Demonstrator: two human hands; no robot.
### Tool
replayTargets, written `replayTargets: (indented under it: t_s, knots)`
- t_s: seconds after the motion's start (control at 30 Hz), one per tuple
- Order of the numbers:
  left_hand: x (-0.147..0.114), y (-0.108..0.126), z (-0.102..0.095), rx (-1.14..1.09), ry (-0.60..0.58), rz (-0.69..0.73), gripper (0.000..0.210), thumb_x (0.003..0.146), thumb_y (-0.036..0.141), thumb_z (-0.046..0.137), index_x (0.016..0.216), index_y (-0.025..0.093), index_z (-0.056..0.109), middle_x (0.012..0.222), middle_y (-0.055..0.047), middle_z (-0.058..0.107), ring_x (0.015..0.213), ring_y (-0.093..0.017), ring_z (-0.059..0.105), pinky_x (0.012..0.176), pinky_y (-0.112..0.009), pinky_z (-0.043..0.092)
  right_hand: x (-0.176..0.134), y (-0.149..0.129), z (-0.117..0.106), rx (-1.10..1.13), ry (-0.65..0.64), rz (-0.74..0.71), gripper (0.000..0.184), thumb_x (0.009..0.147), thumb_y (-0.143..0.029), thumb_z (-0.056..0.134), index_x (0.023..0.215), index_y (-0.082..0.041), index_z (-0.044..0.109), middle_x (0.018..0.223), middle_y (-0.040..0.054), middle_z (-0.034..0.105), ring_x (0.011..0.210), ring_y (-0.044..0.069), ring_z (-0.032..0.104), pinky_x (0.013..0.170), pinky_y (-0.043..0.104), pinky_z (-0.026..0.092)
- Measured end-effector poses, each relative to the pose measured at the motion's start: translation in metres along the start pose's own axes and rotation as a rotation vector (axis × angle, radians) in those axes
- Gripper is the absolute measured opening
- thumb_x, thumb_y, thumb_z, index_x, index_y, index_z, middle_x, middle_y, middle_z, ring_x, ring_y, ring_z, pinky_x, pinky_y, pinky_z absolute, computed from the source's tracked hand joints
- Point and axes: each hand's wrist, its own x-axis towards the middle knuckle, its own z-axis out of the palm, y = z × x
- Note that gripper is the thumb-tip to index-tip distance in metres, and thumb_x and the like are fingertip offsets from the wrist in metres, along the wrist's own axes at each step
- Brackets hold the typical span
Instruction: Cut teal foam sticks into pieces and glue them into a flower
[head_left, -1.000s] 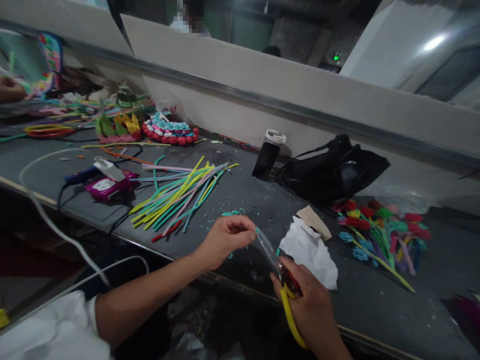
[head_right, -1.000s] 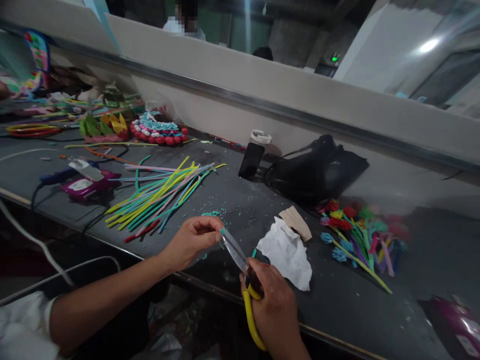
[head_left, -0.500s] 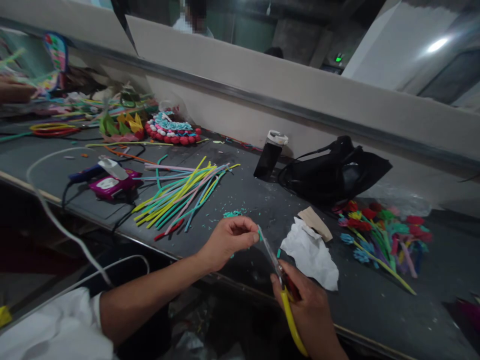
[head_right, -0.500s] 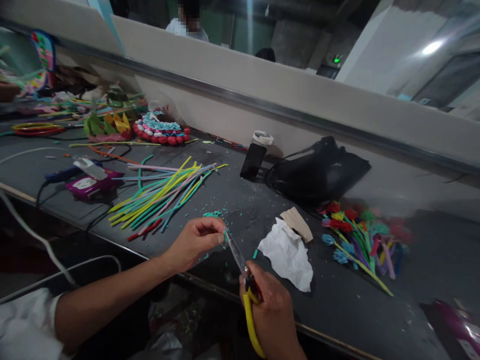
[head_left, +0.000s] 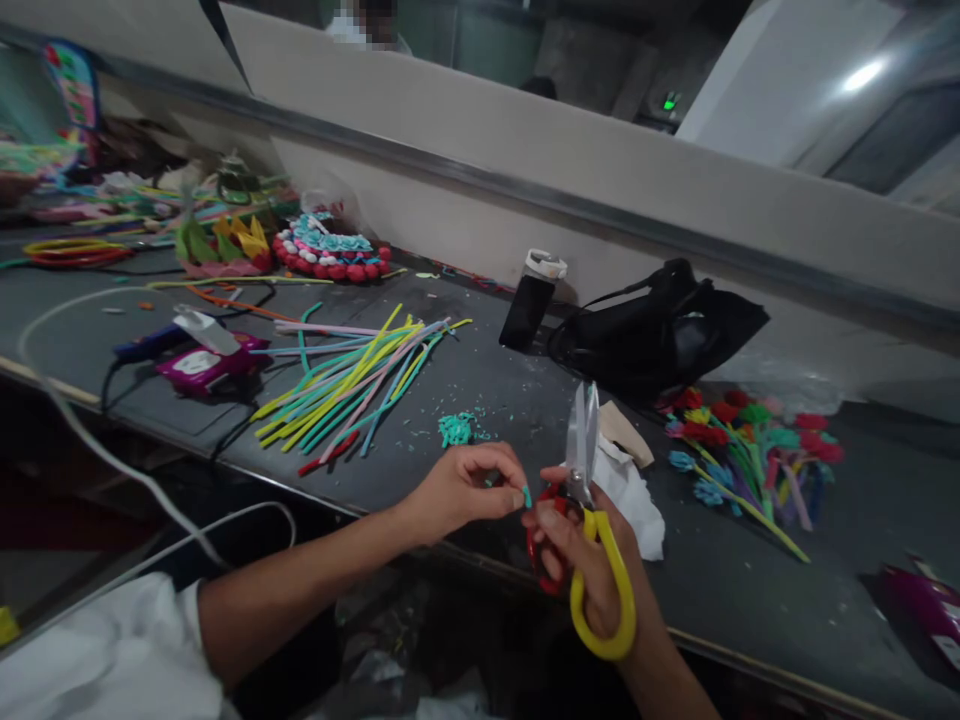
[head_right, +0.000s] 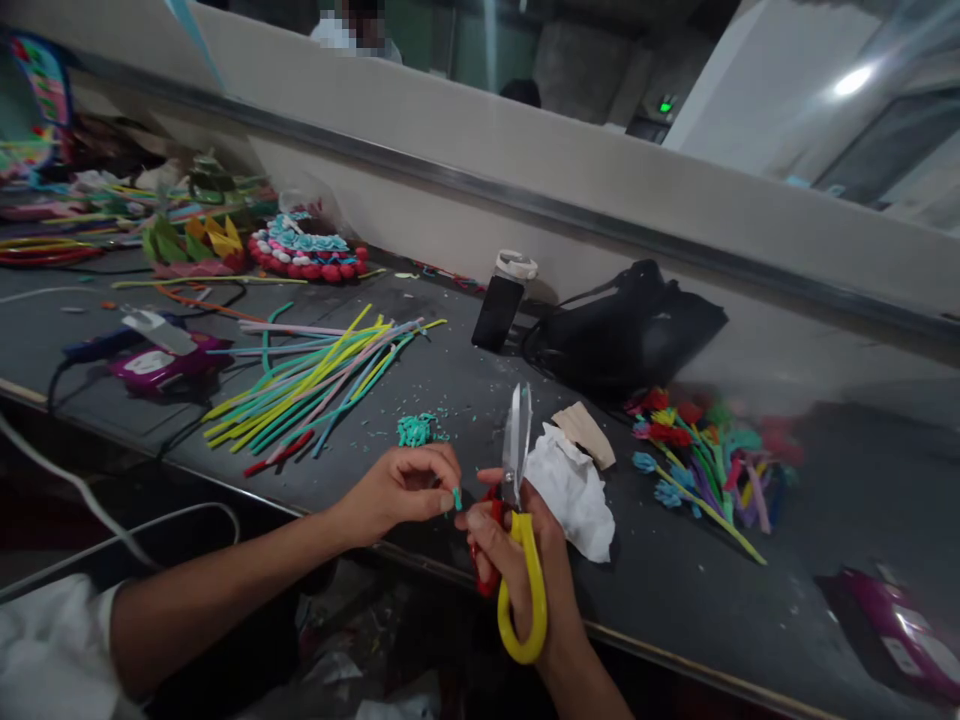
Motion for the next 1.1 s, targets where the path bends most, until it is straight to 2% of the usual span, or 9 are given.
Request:
replayTargets:
  t_s: [0.13, 0.27, 0.47, 0.6, 0.77, 0.87, 1.0, 1.1]
  knots:
    - [-0.001, -0.003, 0.001, 0.027, -0.058, 0.041, 0.008, 0.076, 0.020, 0.073, 0.076, 0.013, 0.070, 0.076, -0.003, 0.059, 0.075, -0.013, 0.055, 0.072, -0.025, 0.042, 0.003, 0.003, 0.004, 0.134, -0.014, 0.030, 0.045, 0.078, -0.034, 0.075, 0.114, -0.025, 0.049, 0.070, -0.0060, 0.061, 0.039, 0.004, 0.043, 0.037, 0.017, 0.040]
    - [0.000, -0.003, 0.000, 0.034, -0.092, 0.068, 0.009, 0.077, 0.022, 0.073, 0.077, 0.014, 0.070, 0.078, -0.004, 0.059, 0.075, -0.013, 0.054, 0.073, -0.025, 0.043, 0.006, 0.008, 0.003, 0.214, -0.001, 0.038, 0.047, 0.077, -0.030, 0.077, 0.114, -0.025, 0.049, 0.070, -0.0062, 0.060, 0.041, 0.004, 0.045, 0.037, 0.015, 0.037]
    - [-0.001, -0.005, 0.003, 0.034, -0.083, 0.022, 0.015, 0.077, 0.028, 0.073, 0.077, 0.014, 0.070, 0.078, -0.003, 0.059, 0.076, -0.013, 0.054, 0.073, -0.025, 0.042, 0.004, 0.010, 0.003, 0.191, 0.044, -0.009, 0.049, 0.076, -0.029, 0.077, 0.115, -0.025, 0.048, 0.075, -0.0056, 0.059, 0.045, 0.004, 0.047, 0.041, 0.016, 0.039]
    - [-0.004, -0.008, 0.011, -0.073, 0.017, -0.157, 0.019, 0.075, 0.031, 0.075, 0.077, 0.013, 0.070, 0.076, -0.002, 0.060, 0.072, -0.011, 0.053, 0.069, -0.023, 0.041, 0.002, 0.004, 0.003, -0.034, 0.169, -0.125, 0.047, 0.077, -0.030, 0.074, 0.116, -0.025, 0.047, 0.074, -0.0060, 0.058, 0.048, 0.006, 0.050, 0.045, 0.018, 0.043]
    - [-0.007, -0.010, 0.020, -0.127, 0.115, -0.277, 0.022, 0.068, 0.032, 0.080, 0.074, 0.013, 0.070, 0.074, 0.000, 0.061, 0.068, -0.010, 0.052, 0.066, -0.022, 0.039, 0.000, 0.002, 0.001, -0.544, 0.374, -0.402, 0.030, 0.078, -0.030, 0.068, 0.104, -0.021, 0.056, 0.076, -0.0018, 0.064, 0.060, 0.011, 0.061, 0.061, 0.024, 0.052]
    - [-0.008, -0.012, 0.022, -0.155, 0.151, -0.314, 0.023, 0.066, 0.032, 0.081, 0.073, 0.013, 0.070, 0.070, 0.001, 0.062, 0.065, -0.009, 0.052, 0.065, -0.021, 0.039, -0.001, 0.009, -0.004, -0.741, 0.402, -0.531, 0.025, 0.082, -0.028, 0.063, 0.106, -0.022, 0.057, 0.082, -0.0003, 0.066, 0.064, 0.012, 0.063, 0.064, 0.024, 0.052]
    - [-0.009, -0.016, 0.023, -0.185, 0.159, -0.332, 0.023, 0.065, 0.030, 0.081, 0.074, 0.012, 0.069, 0.069, 0.000, 0.065, 0.065, -0.010, 0.054, 0.068, -0.023, 0.042, -0.003, 0.018, -0.010, -0.935, 0.354, -0.732, 0.025, 0.085, -0.019, 0.057, 0.109, -0.025, 0.057, 0.088, 0.0005, 0.064, 0.079, 0.016, 0.064, 0.073, 0.027, 0.052]
    - [-0.009, -0.019, 0.024, -0.163, 0.167, -0.323, 0.022, 0.065, 0.028, 0.080, 0.074, 0.012, 0.068, 0.069, 0.000, 0.065, 0.065, -0.011, 0.055, 0.069, -0.025, 0.043, -0.003, 0.019, -0.012, -1.010, 0.298, -0.783, 0.027, 0.086, -0.015, 0.053, 0.110, -0.025, 0.057, 0.088, 0.0011, 0.063, 0.079, 0.016, 0.061, 0.072, 0.027, 0.050]
